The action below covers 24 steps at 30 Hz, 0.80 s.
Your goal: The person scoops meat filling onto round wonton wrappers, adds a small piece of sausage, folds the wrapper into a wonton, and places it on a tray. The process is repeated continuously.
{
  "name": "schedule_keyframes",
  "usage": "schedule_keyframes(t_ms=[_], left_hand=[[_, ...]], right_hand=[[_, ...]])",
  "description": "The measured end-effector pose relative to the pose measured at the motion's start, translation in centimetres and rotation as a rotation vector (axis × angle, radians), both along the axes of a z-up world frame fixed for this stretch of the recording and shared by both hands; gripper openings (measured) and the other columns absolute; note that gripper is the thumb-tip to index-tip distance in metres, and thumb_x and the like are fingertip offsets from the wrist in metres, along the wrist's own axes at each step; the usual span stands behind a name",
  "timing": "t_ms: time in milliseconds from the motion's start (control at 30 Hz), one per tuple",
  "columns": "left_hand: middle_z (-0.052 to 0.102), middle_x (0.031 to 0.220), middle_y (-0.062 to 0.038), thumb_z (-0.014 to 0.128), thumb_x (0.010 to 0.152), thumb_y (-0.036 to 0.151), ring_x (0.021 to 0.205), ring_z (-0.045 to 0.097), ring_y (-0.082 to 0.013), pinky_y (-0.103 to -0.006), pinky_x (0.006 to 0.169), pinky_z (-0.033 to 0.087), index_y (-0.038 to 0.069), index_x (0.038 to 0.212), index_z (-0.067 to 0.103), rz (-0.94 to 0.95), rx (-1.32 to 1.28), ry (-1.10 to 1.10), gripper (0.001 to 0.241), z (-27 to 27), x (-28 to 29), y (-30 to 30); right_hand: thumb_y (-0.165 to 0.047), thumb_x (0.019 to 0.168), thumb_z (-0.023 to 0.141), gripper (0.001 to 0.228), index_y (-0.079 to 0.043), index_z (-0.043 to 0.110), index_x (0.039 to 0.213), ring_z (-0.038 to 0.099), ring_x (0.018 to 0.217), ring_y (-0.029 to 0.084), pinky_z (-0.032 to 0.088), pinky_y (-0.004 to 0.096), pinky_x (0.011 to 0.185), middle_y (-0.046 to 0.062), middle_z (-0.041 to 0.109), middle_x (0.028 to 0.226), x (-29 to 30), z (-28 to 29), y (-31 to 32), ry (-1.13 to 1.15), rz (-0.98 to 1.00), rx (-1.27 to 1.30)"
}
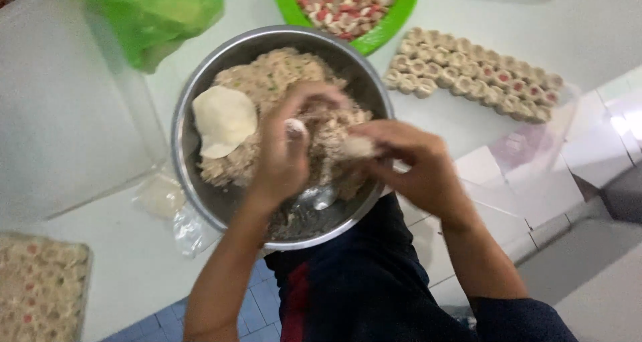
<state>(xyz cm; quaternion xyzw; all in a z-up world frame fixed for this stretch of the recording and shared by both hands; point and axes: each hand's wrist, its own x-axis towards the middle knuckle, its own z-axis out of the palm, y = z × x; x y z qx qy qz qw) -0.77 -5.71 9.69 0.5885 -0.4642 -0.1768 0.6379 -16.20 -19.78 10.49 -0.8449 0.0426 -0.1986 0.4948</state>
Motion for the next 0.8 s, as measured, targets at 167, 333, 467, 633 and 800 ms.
schedule_keyframes(t_ms=[167,333,467,633,800], left_hand=[[0.065,0.12,-0.015,0.047,0.103,0.042,0.115,0.062,-0.0312,-0.0484,0.1,0.052,0.006,0.118,0.058,0.185,0.411,-0.347,0.04,0.4,4.8,5.5],[0.059,0.124,-0.013,0.078,0.096,0.022,0.117,0.06,-0.035,-0.0487,0.097,0.049,0.003,0.114,0.072,0.404,0.741,-0.708,0.027,-2.4,7.0,9.0],[0.06,0.121,-0.012,0.079,0.095,0.018,0.113,0.061,-0.0332,-0.0438,0.092,0.051,0.002,0.113,0.072,0.436,0.768,-0.762,0.025,-3.1,7.1,9.4],[0.063,0.119,-0.007,0.08,0.092,0.015,0.111,0.063,-0.0297,-0.0427,0.088,0.052,0.005,0.11,0.075,0.414,0.769,-0.849,0.021,-4.1,8.1,10.1],[0.066,0.116,-0.003,0.08,0.096,0.018,0.11,0.066,-0.023,-0.0366,0.086,0.053,0.012,0.1,0.077,0.437,0.776,-0.983,0.008,-4.5,8.0,9.9]], right_hand=[[-0.002,0.089,0.075,0.043,0.0,0.06,0.129,0.07,0.1,0.021,0.059,0.028,0.09,0.018,0.066,0.122,-4.2,-5.8,-7.3,0.203,-0.418,0.069],[-0.007,0.086,0.089,0.036,0.002,0.07,0.115,0.062,0.076,0.013,0.055,0.021,0.07,0.011,0.063,0.088,-4.5,-14.7,-11.8,0.215,-0.77,0.029],[-0.008,0.08,0.089,0.038,-0.001,0.074,0.114,0.071,0.071,0.019,0.059,0.024,0.063,0.016,0.069,0.079,-2.8,-17.4,-11.7,0.3,-0.815,-0.087],[0.014,0.082,0.076,0.043,0.011,0.066,0.124,0.071,0.089,0.034,0.062,0.03,0.077,0.029,0.066,0.099,-3.2,-17.1,-11.1,0.126,-0.753,-0.076],[0.013,0.085,0.079,0.037,0.01,0.069,0.121,0.071,0.091,0.039,0.063,0.035,0.08,0.027,0.065,0.101,-2.7,-17.0,-10.5,0.054,-0.748,-0.186]])
